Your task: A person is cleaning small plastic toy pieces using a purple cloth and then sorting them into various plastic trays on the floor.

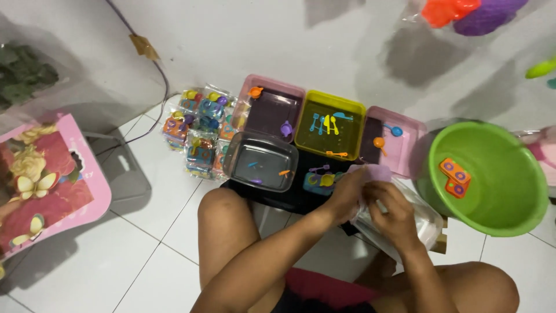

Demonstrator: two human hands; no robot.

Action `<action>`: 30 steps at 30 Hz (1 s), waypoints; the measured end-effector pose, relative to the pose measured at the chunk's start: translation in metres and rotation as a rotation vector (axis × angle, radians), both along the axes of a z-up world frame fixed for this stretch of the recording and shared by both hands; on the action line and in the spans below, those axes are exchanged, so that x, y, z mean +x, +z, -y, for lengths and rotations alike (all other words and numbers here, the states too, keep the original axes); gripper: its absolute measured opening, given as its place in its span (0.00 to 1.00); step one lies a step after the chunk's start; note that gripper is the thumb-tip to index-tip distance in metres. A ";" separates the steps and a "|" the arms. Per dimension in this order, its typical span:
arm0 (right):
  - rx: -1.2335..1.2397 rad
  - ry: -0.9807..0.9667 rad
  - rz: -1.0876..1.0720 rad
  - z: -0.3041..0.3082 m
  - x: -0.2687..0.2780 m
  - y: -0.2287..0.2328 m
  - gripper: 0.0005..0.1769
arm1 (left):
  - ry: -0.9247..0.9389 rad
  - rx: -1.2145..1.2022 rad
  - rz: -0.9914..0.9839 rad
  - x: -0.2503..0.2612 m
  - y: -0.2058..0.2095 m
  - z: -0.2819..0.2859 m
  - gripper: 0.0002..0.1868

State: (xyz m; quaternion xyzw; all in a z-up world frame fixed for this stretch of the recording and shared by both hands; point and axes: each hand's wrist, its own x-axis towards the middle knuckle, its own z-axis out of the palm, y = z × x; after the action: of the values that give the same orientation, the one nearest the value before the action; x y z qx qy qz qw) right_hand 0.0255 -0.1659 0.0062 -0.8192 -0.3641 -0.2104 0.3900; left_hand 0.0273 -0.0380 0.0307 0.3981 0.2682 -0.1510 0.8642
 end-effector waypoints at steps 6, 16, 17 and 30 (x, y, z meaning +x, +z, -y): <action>-0.108 -0.011 -0.081 0.024 0.008 0.004 0.08 | -0.077 0.712 0.766 -0.001 -0.067 0.012 0.28; -0.201 -0.052 0.045 0.031 0.006 0.003 0.06 | -0.177 0.901 0.843 -0.010 -0.120 0.020 0.31; -0.203 -0.074 0.067 0.031 0.008 0.006 0.07 | -0.185 0.879 0.840 -0.012 -0.117 0.021 0.32; -0.151 -0.044 0.148 0.017 0.005 0.006 0.09 | -0.132 0.922 0.844 -0.018 -0.107 0.015 0.30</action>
State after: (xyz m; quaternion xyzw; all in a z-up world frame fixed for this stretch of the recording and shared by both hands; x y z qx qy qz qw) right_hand 0.0303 -0.1831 0.0122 -0.8362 -0.3888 -0.2508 0.2946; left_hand 0.0097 -0.0530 -0.0761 0.7708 -0.0837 0.0975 0.6240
